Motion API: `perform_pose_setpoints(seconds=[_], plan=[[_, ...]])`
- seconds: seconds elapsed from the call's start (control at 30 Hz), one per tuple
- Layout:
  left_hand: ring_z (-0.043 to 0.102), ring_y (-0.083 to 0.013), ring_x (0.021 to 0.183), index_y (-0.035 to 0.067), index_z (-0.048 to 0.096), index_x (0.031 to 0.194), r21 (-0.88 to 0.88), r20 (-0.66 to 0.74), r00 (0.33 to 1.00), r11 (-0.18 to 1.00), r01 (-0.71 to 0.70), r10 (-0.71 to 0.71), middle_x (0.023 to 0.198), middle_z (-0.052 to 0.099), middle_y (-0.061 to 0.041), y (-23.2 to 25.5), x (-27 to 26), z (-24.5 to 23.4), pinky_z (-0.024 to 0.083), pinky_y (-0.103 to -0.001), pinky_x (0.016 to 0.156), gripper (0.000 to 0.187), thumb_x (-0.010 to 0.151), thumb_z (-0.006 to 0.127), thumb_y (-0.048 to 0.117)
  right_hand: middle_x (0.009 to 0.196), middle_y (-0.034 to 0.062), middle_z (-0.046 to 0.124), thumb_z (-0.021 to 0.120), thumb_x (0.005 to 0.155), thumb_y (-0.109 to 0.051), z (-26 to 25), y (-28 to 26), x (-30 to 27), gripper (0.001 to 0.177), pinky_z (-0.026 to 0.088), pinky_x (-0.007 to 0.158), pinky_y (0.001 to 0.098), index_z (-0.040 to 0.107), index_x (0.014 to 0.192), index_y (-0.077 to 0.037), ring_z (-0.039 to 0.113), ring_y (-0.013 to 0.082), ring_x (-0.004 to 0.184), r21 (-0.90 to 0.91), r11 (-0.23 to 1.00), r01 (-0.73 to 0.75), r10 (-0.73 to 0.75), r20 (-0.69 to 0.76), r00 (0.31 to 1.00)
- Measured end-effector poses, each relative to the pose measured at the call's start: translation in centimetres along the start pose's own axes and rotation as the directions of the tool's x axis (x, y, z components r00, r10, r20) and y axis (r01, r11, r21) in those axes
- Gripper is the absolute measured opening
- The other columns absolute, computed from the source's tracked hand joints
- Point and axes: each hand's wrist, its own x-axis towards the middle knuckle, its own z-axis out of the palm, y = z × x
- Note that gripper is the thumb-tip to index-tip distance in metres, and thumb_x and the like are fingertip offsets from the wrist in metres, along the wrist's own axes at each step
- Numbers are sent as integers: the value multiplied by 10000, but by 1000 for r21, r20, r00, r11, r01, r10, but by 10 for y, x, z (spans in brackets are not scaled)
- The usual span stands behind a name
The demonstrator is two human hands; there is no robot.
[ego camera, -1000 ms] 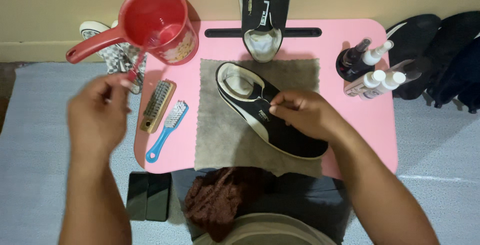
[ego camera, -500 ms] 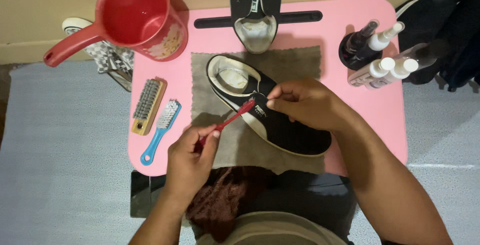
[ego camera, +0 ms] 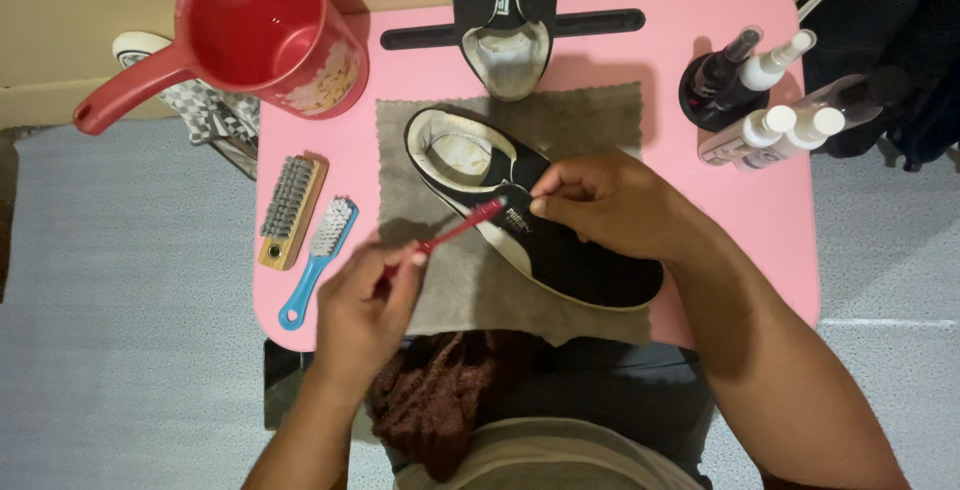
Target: The person cleans a shoe using a small brush dipped in water and wipes it with a cloth.
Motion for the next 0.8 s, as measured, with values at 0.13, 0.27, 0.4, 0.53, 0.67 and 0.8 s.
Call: perform_pose_setpoints(seconds=[0.13, 0.27, 0.4, 0.53, 0.67, 0.8], plan=[[762, -260, 678, 89, 815, 943, -47, 66, 995, 996, -71, 74, 808, 799, -99, 3, -9, 18, 616, -359, 679, 103, 871, 785, 23, 713, 64, 743, 711, 941, -114, -3, -5, -4, 130, 511, 557, 276, 818, 956, -41, 588, 137, 553, 31, 1000, -4, 4, -2, 1000], [773, -354, 818, 60, 787, 972, 7, -11, 997, 997, -72, 73, 896, 792, -164, 18, 10, 3, 606, -398, 721, 83, 931, 736, 10, 710, 65, 745, 708, 947, -126, -2, -4, -3, 144, 511, 557, 268, 819, 968, -36, 592, 133, 553, 14, 1000, -7, 7, 8, 1000], [779, -285, 752, 107, 803, 952, 6, 0, 997, 997, -75, 75, 856, 799, -112, -9, -11, 16, 611, -375, 707, 60, 924, 765, 71, 710, 62, 743, 709, 941, -130, -1, -6, -2, 137, 510, 550, 270, 812, 949, -40, 587, 128, 550, 21, 1000, 6, -6, -4, 1000], [775, -284, 759, 89, 807, 938, 49, -99, 989, 993, -108, 112, 869, 803, -76, -16, 2, 6, 606, -326, 707, 74, 890, 805, 32, 690, 53, 731, 710, 945, -128, -1, -11, -4, 135, 515, 566, 265, 819, 944, -48, 594, 131, 558, 1, 1000, 1, -1, -15, 1000], [759, -311, 710, 109, 801, 880, 80, -6, 992, 989, -126, 127, 781, 772, -99, -4, -9, 17, 610, -389, 652, 47, 881, 800, 61, 695, 53, 735, 709, 943, -137, -1, -2, -1, 137, 524, 563, 273, 818, 935, -55, 591, 131, 553, 2, 1000, 4, -4, -9, 1000], [764, -313, 745, 80, 786, 898, 75, -52, 991, 990, -116, 120, 829, 784, -116, 1, 2, 9, 608, -368, 662, 45, 903, 783, 36, 688, 53, 723, 704, 939, -120, -1, -1, -2, 131, 511, 561, 280, 813, 936, -48, 589, 138, 554, -1, 1000, 1, -1, -18, 1000]])
